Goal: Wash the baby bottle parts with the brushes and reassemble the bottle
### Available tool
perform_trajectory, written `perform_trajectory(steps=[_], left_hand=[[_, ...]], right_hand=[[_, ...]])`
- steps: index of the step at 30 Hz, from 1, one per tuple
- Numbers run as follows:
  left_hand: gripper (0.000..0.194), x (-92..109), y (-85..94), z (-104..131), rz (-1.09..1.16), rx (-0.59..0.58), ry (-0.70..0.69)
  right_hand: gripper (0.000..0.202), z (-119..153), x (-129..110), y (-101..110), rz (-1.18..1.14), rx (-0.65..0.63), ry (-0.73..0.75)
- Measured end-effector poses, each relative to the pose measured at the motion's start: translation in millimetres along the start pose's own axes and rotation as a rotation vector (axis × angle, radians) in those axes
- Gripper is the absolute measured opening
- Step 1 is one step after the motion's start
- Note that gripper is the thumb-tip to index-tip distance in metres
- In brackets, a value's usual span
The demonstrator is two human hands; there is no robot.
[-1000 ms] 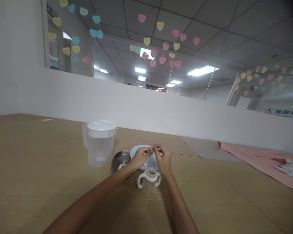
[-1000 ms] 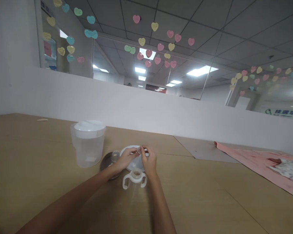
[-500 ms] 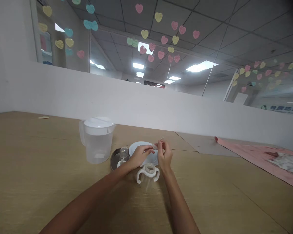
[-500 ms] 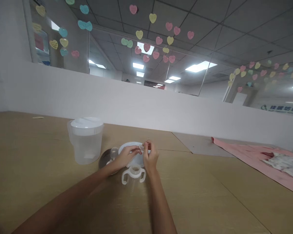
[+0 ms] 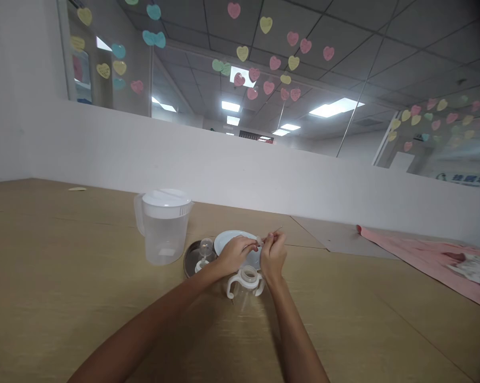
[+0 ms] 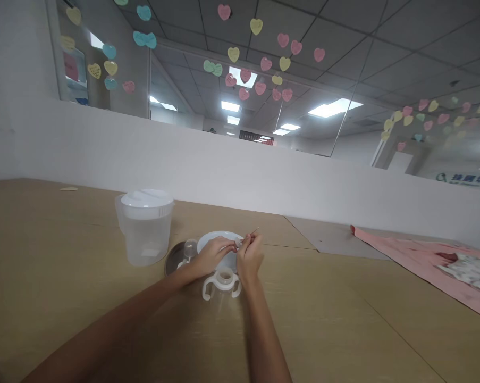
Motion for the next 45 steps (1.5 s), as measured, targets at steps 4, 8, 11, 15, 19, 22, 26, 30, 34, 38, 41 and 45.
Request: perform_trajectory(steps=[4,8,11,15,19,22,26,30,34,38,41,45], left_hand=[[0.029,2.1,-2.9,-1.4,-0.186,0.019,-0.065],[0.029,-0.2,0.2,-3.3,-0.154,0.064,-0.048],[0.031,-3.8,4.3,-3.2,-0.134,0.099,-0.017],[0.029,-2.3,4.1,-1.7,-0.226,0.084,-0.055],[0.025,5.4,1.0,-1.5,-0.446,0.063,-0.146],[0.023,8.1,1.2,-3.7,-0.569,0.061,-0.158],[0.024,8.6,2.4,-6.8,-0.662,0.030,-0.153],[0.024,5.5,7.2,-6.4,-0.654,-0.013,-0.139],[0.027,-5.9,20.2,-5.6,-0.432,0.033,0.002],[0.027,-20.3,22.6,-5.6,-0.298,0.023,0.117],[0.024,-30.3,17.1,-4.0,-0.341,-0.023,0.105],[0.018,-46.0,11.8,1.2,-0.348,-0.061,0.092]], right_hand=[[0.027,0.3,3.5,2.4,-0.125,0.136,-0.066],[0.034,0.6,5.0,-3.5,-0.241,0.092,-0.064],[0.036,0.7,1.0,-9.0,-0.216,-0.056,0.041],[0.034,-0.1,1.1,-6.1,-0.081,-0.065,0.060],[0.031,-2.4,7.9,-2.0,-0.115,0.013,-0.081],[0.029,-3.6,15.0,-5.5,-0.256,0.057,-0.187],[0.026,-6.7,32.8,-11.0,-0.411,0.171,-0.291],[0.023,-13.3,65.9,6.4,-0.335,0.408,-0.371],[0.019,-17.8,98.3,35.7,-0.219,0.579,-0.401],[0.025,-12.4,111.3,31.4,-0.149,0.506,-0.383],[0.030,-3.8,110.3,9.8,-0.128,0.373,-0.385],[0.033,4.0,104.6,-10.8,-0.112,0.205,-0.378]])
Point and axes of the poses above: each hand's wrist, its own z-axis away from the middle knuckle, its own y-axis out of the back of the hand, x = y × z, the point moved 4 cm from there along -z, towards the middle knuckle, and after that the axes turned 6 degrees about y, right-handed, at the moved point
